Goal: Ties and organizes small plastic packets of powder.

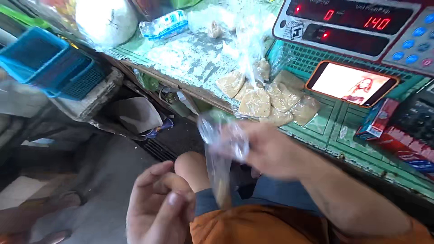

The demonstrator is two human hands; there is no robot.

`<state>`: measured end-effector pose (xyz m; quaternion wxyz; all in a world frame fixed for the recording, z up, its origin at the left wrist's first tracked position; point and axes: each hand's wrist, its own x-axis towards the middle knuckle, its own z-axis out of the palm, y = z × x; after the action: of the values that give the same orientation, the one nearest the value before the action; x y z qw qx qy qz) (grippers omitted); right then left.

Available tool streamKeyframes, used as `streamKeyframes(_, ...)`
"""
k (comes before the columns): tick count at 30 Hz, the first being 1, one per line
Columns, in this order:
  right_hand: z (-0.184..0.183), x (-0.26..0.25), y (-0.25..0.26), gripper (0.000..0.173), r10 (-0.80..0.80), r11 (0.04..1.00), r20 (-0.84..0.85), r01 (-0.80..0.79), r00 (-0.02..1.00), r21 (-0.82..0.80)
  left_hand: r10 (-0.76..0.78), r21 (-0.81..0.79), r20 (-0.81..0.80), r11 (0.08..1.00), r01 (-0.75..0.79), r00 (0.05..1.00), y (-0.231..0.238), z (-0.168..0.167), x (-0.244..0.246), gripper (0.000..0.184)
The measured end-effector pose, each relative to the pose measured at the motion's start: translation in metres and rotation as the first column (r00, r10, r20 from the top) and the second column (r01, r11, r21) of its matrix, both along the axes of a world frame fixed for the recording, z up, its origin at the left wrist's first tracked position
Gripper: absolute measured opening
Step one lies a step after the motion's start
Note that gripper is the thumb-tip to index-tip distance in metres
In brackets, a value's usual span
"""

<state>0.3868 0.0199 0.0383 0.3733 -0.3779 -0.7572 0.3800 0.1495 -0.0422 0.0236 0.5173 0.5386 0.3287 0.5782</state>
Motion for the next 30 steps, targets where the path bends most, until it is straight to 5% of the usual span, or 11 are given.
streamKeyframes(4, 0.082, -0.015, 0.089, 0.019, 0.028, 1.000, 0.165, -0.025, 0.986, -0.018, 0.155, -0.044, -0.004, 0.987, -0.156, 0.988, -0.029, 0.006, -0.026, 0.035)
streamKeyframes(10, 0.171, -0.021, 0.179, 0.036, -0.257, 0.966, 0.302, 0.232, 0.918, 0.116, 0.338, -0.053, 0.019, 0.940, -0.337, 0.941, -0.074, 0.003, -0.073, 0.027)
streamKeyframes(13, 0.134, -0.018, 0.225, 0.038, -0.359, 0.934, 0.272, 0.342, 0.893, 0.109, 0.368, -0.116, -0.034, 0.922, -0.369, 0.929, -0.068, -0.001, -0.073, 0.028)
streamKeyframes(18, -0.001, 0.000, 0.232, 0.040, -0.427, 0.894, 0.196, 0.445, 0.883, -0.056, 0.232, -0.183, -0.262, 0.941, -0.284, 0.937, -0.012, -0.017, -0.057, 0.020)
streamKeyframes(22, -0.027, 0.012, 0.183, 0.036, -0.558, 0.789, 0.195, 0.588, 0.807, -0.179, 0.225, -0.023, -0.461, 0.964, -0.265, 0.858, 0.097, -0.032, -0.038, 0.023)
streamKeyframes(30, -0.049, 0.025, 0.148, 0.027, -0.569, 0.818, 0.362, 0.552, 0.738, 0.160, 0.143, 0.150, -0.876, 0.988, -0.021, 0.460, 0.360, -0.009, 0.074, 0.066)
